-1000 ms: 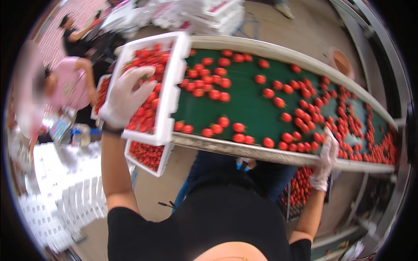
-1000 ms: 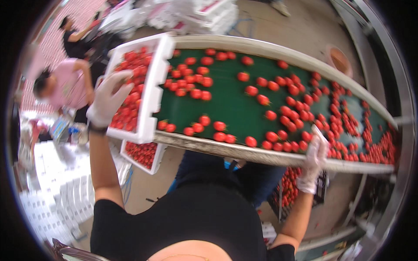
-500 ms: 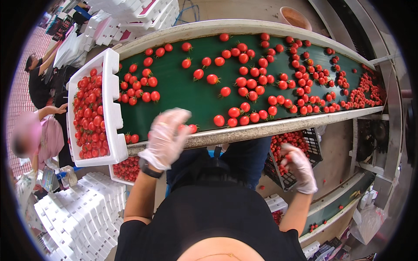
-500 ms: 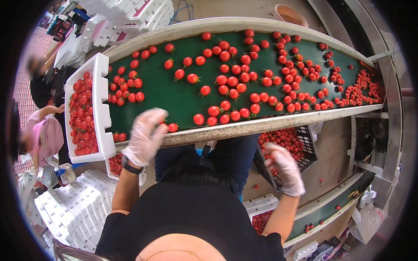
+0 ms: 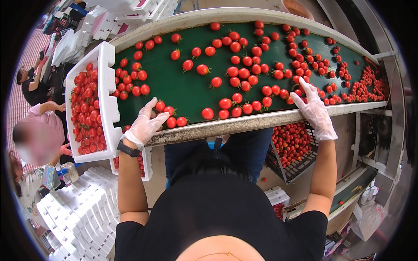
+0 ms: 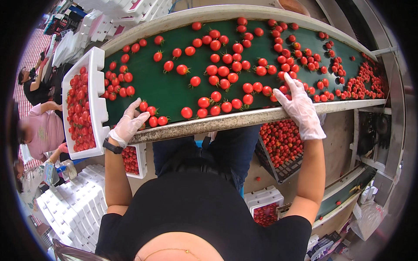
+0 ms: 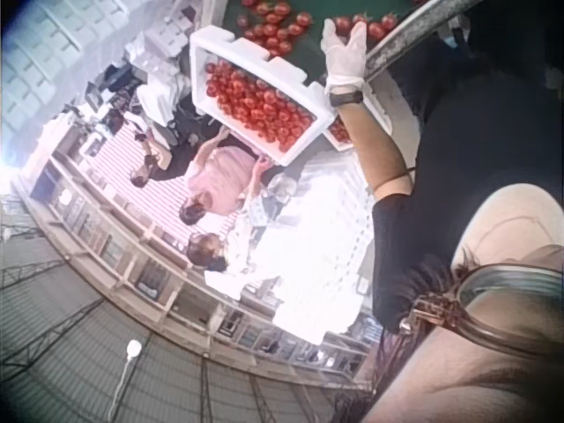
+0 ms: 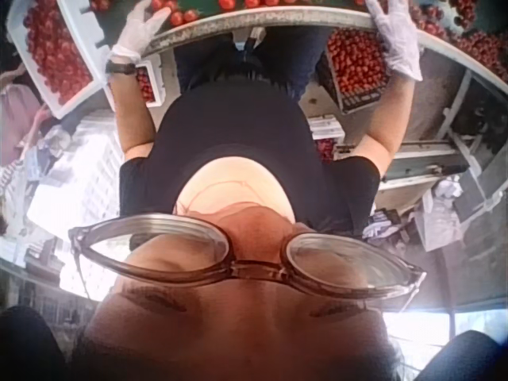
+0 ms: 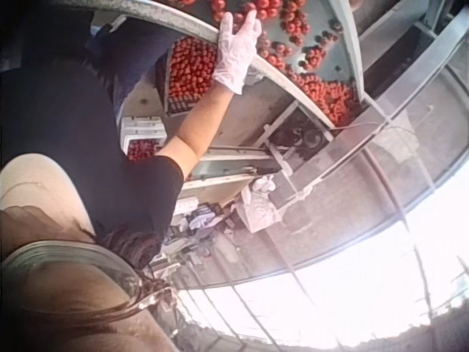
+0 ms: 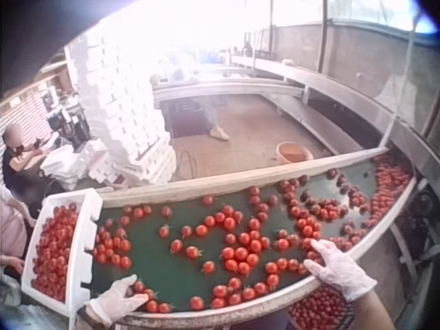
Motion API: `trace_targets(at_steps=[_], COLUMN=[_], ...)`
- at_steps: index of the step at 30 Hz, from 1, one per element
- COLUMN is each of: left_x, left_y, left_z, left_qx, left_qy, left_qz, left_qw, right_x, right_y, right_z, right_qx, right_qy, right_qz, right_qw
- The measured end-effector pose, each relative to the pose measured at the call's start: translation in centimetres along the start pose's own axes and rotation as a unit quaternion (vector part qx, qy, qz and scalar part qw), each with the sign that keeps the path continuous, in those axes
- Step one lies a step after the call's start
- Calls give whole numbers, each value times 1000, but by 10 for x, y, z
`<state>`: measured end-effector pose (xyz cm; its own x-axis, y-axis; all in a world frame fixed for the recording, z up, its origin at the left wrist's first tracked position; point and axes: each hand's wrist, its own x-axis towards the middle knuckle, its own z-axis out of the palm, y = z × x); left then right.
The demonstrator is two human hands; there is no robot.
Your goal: The person sorts tomatoes on a conveyor belt by hand, selecting specific tomatoes and placing them into white bins while other workers perform similar tasks in the background.
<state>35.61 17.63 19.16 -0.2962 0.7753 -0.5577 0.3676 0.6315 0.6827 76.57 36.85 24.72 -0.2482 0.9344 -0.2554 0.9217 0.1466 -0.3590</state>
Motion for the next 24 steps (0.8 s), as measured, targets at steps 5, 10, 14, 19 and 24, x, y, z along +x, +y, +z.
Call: trace_targets(at_steps=[5,10,14,19,24], left_x=[5,10,23,29,30], left_y=[31,66,99,133,135], left_z=[16,46,84,122,143], left_qx=[-180,-321,-296,-306,-325], left_qy=[-113,-175,-188,-223,-114], left_qz=[-17,-30,9,89,82], left_qw=[977,930,936,921,935], right_x=[24,21,26,20,21], right_y=[-1,-46,-48,-61,-83], right_z=[20,22,57,69,83], right_qx=[271,382,391,363,351], right_qy=[-135,-246,-178,-69,22], right_qz=[17,55,-45,-149,-120], right_qw=[953,889,902,917,929])
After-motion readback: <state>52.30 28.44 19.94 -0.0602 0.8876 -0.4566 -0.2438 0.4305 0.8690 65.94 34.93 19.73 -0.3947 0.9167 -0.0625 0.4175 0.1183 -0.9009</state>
